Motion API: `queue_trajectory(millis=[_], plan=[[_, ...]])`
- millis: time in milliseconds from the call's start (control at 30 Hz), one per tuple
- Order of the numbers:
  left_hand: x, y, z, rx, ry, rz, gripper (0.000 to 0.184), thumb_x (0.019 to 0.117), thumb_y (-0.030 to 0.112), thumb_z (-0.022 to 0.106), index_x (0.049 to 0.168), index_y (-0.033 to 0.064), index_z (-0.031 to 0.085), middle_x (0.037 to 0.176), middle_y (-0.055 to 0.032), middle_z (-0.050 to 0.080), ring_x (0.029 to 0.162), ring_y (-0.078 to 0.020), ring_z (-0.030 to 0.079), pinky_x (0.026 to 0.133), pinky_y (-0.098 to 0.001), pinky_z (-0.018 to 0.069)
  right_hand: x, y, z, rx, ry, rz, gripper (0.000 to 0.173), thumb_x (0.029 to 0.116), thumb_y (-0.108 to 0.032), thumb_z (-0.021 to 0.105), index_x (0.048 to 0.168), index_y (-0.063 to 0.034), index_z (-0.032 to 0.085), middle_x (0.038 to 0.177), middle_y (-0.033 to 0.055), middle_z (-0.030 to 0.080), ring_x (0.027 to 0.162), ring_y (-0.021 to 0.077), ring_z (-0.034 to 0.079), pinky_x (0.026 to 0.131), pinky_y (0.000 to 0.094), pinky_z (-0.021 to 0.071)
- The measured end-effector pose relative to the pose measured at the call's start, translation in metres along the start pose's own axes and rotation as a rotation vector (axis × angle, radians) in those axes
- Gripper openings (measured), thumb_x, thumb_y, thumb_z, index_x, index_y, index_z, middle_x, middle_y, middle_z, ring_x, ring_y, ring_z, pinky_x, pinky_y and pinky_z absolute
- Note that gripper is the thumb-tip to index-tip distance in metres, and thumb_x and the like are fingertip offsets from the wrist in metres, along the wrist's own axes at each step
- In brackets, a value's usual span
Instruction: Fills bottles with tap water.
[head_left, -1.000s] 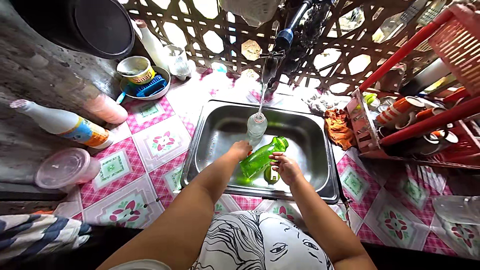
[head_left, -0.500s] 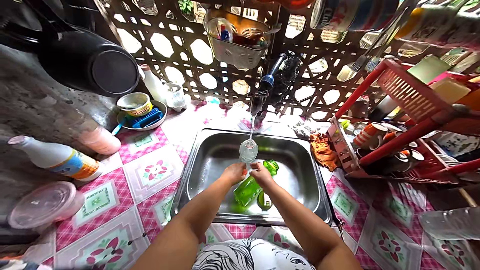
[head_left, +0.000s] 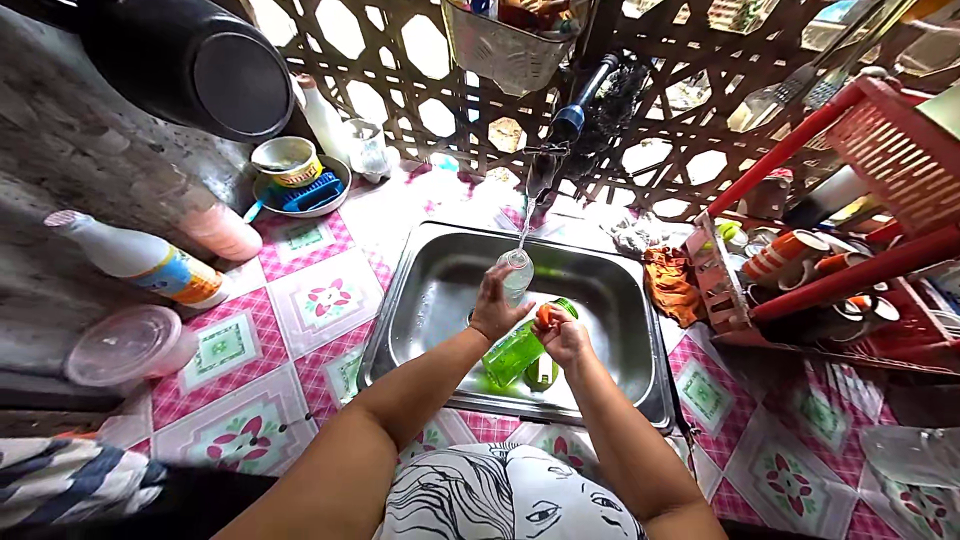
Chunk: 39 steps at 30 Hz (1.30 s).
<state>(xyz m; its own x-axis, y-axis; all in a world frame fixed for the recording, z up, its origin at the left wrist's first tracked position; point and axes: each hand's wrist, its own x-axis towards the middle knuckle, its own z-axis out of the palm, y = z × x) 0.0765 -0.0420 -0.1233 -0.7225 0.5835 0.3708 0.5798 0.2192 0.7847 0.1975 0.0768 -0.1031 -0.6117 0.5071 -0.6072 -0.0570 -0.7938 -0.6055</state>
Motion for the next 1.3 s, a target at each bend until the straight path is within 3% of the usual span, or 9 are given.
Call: queue_trajectory(millis=[100, 200, 367, 433, 533, 667, 833, 1033, 1300], plan=[[0.021, -0.004, 0.005, 0.051, -0.074, -0.323, 0.123, 0.0717, 0.045, 0.092, 0.162, 0.0021, 0.019, 0.170, -0.0214, 0.013, 0.156, -0.0355, 0.019, 0.125, -0.0501, 0.0267, -0.011, -0.008, -0.018, 0.058, -0.029, 0.006, 0.021, 0.1030, -0.005, 0.045, 0.122, -0.0047, 0.053, 0.093, 0.0143, 0.064, 0.071, 0.0239, 0.065, 0.067, 0.0399, 0.0599], [0.041, -0.010, 0.011, 0.072, -0.186, -0.474, 0.136, 0.0681, 0.044, 0.095, 0.165, 0.0070, 0.006, 0.171, -0.0193, 0.009, 0.156, -0.0386, 0.021, 0.123, -0.0546, 0.0285, -0.028, -0.012, -0.032, 0.086, -0.086, 0.043, 0.025, 0.1057, -0.010, 0.040, 0.126, -0.0053, 0.054, 0.097, 0.0163, 0.069, 0.075, 0.0264, 0.070, 0.066, 0.0404, 0.0609], [0.050, -0.019, 0.022, -0.003, -0.152, -0.433, 0.121, 0.0677, 0.036, 0.097, 0.161, 0.0119, 0.024, 0.160, -0.0223, 0.036, 0.140, -0.0408, 0.046, 0.112, -0.0589, 0.0421, -0.048, -0.011, -0.051, 0.132, -0.096, 0.110, 0.031, 0.1079, -0.029, 0.035, 0.110, -0.0089, 0.059, 0.090, 0.0112, 0.069, 0.071, 0.0234, 0.069, 0.059, 0.0373, 0.0587], [0.050, -0.020, 0.022, 0.018, -0.167, -0.430, 0.118, 0.0702, 0.039, 0.095, 0.161, 0.0136, 0.024, 0.160, -0.0214, 0.036, 0.138, -0.0406, 0.048, 0.110, -0.0594, 0.0437, -0.053, -0.010, -0.058, 0.127, -0.072, 0.091, 0.024, 0.1061, -0.023, 0.040, 0.108, -0.0097, 0.059, 0.088, 0.0093, 0.067, 0.065, 0.0189, 0.064, 0.054, 0.0323, 0.0546], [0.050, -0.020, 0.018, 0.099, -0.218, -0.462, 0.118, 0.0724, 0.046, 0.092, 0.162, 0.0188, 0.021, 0.161, -0.0196, 0.036, 0.134, -0.0410, 0.052, 0.105, -0.0623, 0.0465, -0.060, -0.009, -0.065, 0.118, -0.034, 0.047, 0.020, 0.1042, -0.013, 0.041, 0.115, -0.0077, 0.056, 0.086, 0.0111, 0.067, 0.058, 0.0169, 0.062, 0.049, 0.0295, 0.0523], [0.050, -0.012, 0.012, 0.165, -0.263, -0.502, 0.116, 0.0746, 0.051, 0.089, 0.163, 0.0218, 0.019, 0.160, -0.0199, 0.038, 0.133, -0.0439, 0.053, 0.103, -0.0664, 0.0455, -0.064, -0.006, -0.067, 0.104, 0.025, 0.026, 0.018, 0.1034, -0.009, 0.044, 0.115, -0.0081, 0.058, 0.085, 0.0103, 0.067, 0.062, 0.0177, 0.064, 0.052, 0.0315, 0.0547], [0.050, -0.009, 0.010, 0.188, -0.278, -0.506, 0.116, 0.0760, 0.052, 0.088, 0.163, 0.0225, 0.018, 0.162, -0.0184, 0.036, 0.134, -0.0428, 0.051, 0.104, -0.0658, 0.0437, -0.068, -0.002, -0.069, 0.003, -0.001, -0.031, 0.027, 0.1044, -0.006, 0.050, 0.131, -0.0109, 0.053, 0.101, 0.0128, 0.067, 0.067, 0.0187, 0.063, 0.056, 0.0328, 0.0550], [0.050, -0.007, 0.010, 0.221, -0.299, -0.517, 0.116, 0.0773, 0.054, 0.086, 0.164, 0.0218, 0.015, 0.162, -0.0185, 0.035, 0.137, -0.0419, 0.049, 0.108, -0.0639, 0.0413, -0.069, -0.007, -0.077, 0.047, 0.010, -0.053, 0.020, 0.1032, -0.007, 0.053, 0.122, -0.0096, 0.058, 0.098, 0.0123, 0.068, 0.069, 0.0200, 0.065, 0.059, 0.0341, 0.0568], [0.050, -0.006, 0.009, 0.231, -0.306, -0.520, 0.117, 0.0778, 0.055, 0.086, 0.164, 0.0217, 0.015, 0.163, -0.0177, 0.034, 0.137, -0.0417, 0.050, 0.107, -0.0637, 0.0421, -0.070, -0.005, -0.084, 0.077, 0.034, -0.058, 0.026, 0.1027, -0.006, 0.043, 0.124, -0.0104, 0.056, 0.103, 0.0114, 0.068, 0.074, 0.0206, 0.066, 0.061, 0.0350, 0.0570]])
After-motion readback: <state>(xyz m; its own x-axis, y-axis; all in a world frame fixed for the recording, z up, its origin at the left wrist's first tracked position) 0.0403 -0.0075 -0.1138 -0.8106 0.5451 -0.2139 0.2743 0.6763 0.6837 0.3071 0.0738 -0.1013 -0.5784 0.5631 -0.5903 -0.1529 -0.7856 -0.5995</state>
